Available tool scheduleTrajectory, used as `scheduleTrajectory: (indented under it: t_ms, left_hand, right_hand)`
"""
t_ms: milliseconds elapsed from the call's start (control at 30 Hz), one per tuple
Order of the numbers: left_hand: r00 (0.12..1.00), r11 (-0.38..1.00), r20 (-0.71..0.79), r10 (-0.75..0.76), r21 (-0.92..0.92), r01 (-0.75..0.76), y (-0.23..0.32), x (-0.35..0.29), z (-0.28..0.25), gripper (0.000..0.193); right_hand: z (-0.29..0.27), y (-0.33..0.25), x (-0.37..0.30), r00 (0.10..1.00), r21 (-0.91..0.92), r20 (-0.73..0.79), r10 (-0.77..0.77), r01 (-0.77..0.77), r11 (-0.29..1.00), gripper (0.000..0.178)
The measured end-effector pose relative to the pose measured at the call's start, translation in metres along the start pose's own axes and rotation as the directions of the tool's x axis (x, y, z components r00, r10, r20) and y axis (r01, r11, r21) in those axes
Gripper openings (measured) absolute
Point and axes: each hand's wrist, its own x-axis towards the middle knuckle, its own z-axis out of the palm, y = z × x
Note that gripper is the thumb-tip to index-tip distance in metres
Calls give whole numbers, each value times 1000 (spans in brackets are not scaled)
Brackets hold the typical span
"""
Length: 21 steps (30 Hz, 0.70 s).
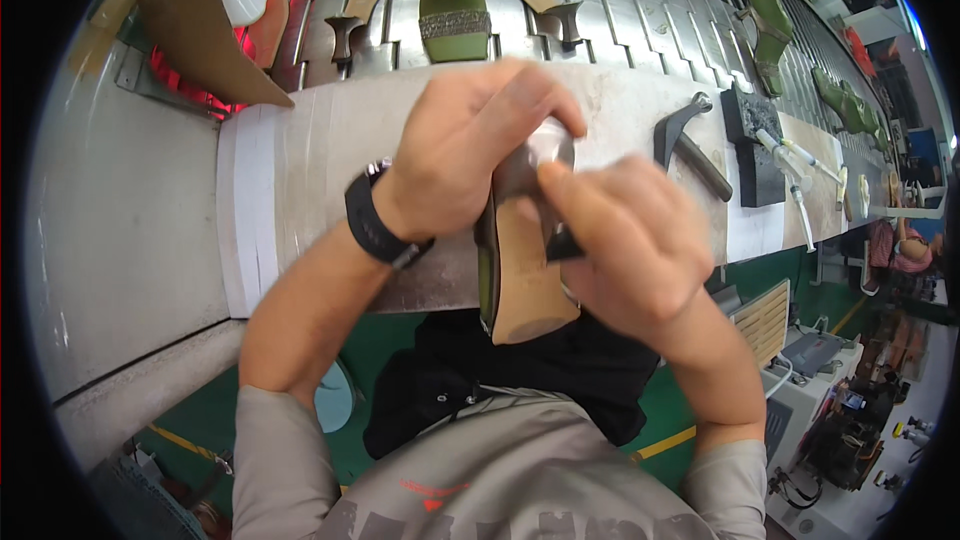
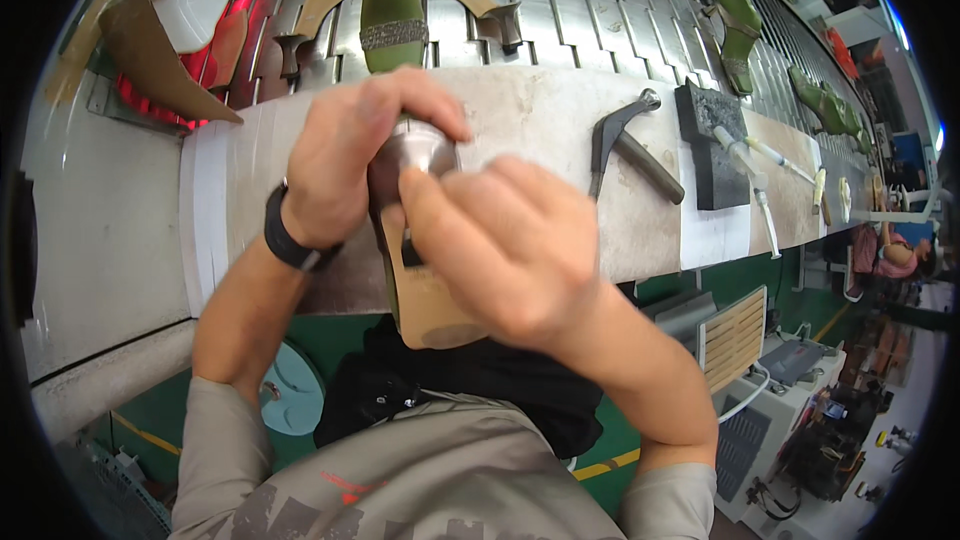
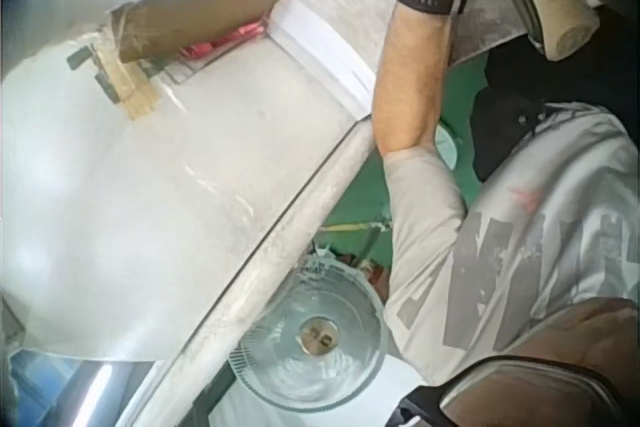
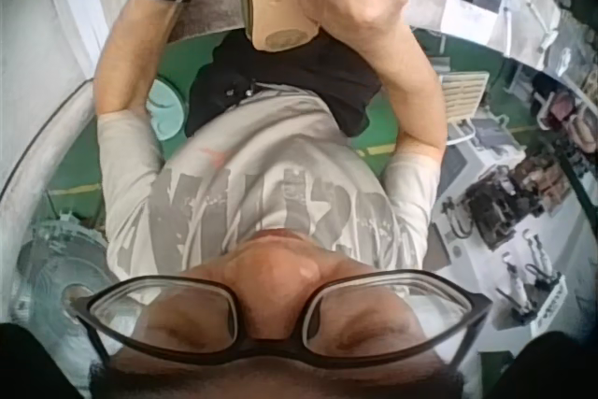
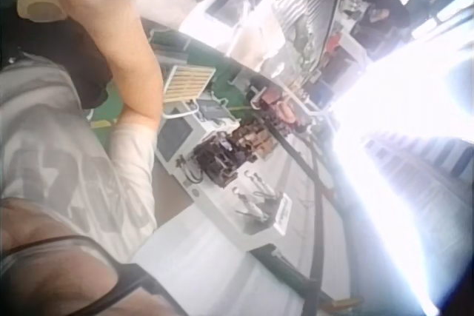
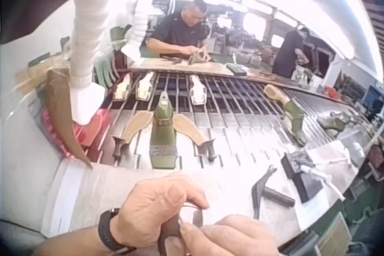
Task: The person assembles high-heeled shoes by taking shoe bodies and soles from a conveyor belt, pressing each sole onto a shoe by hand, tapping the edges with a hammer, and applying adhesive using a syringe.
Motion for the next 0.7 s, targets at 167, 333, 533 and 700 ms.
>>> scheduleTrajectory:
  t_ms: [167, 333, 533, 700]
  left_hand:
    - [981, 982, 64, -185, -32, 187, -17, 19, -4, 42]
    - [978, 978, 52, -204, 57, 201, -29, 17, 0, 44]
    - [988, 987, -6, -153, 51, 153, -36, 13, 3, 48]
    - [992, 991, -20, -126, 38, 127, -36, 11, 4, 49]
  right_hand:
    - [20, 36, -11, 972, 59, -64, 225, -222, 973, 35]
    - [2, 32, -23, 816, 234, 107, 567, -575, 784, 27]
    - [-14, 23, -9, 282, 304, 674, 683, -948, 93, 30]
    - [-13, 23, 4, 268, 193, 684, 678, -963, 185, 30]
